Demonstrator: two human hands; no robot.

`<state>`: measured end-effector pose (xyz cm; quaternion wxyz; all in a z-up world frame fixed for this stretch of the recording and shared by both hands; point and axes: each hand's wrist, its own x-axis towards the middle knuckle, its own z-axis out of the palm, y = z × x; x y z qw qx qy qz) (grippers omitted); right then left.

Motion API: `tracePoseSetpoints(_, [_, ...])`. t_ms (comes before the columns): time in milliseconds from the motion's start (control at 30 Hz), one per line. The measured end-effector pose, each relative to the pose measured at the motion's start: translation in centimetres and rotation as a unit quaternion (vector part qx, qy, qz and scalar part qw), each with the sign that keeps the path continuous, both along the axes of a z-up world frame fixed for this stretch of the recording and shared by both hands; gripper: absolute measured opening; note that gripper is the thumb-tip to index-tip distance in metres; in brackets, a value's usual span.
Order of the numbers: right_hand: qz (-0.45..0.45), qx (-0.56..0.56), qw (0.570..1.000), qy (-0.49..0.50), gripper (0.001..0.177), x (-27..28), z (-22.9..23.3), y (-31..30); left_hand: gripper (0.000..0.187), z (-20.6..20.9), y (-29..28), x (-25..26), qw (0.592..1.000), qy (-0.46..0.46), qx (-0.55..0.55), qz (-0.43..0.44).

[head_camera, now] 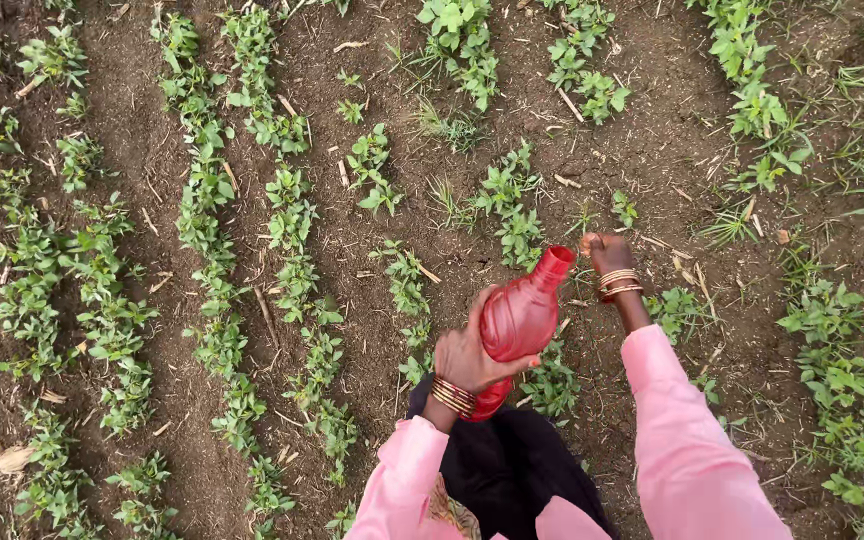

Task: The person sows seeds by hand into rows of soil in a field while carrying a red plastic bottle.

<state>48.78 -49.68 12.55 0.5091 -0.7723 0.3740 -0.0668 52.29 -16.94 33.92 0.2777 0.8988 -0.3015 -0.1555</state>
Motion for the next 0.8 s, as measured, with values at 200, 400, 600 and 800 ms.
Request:
tracePoseSetpoints(200, [-0.042,0.313,0.939,-0.133,0.032,-2.6,11.2,1.2,0.136,0.2,-0.7,-1.0,0.997,0.033,0.051,-0.043])
tracePoseSetpoints(400, [-0.033,0.539,0.766,-0.348,0.034,-6.2,17.8,7.3,0.137,-0.3,0.4,-4.9,0.989,0.028,0.111,-0.095])
tracePoseSetpoints(600, [-0.012,0.62,0.711,-0.33,0.041,-9.2,14.1,9.3,0.139,-1.7,3.0,-8.7,0.983,0.061,0.146,-0.098])
tracePoseSetpoints(800, [0.037,0.668,0.666,-0.33,0.043,-12.1,10.9,9.3,0.136,-1.2,3.3,-10.5,0.976,0.061,0.167,-0.127])
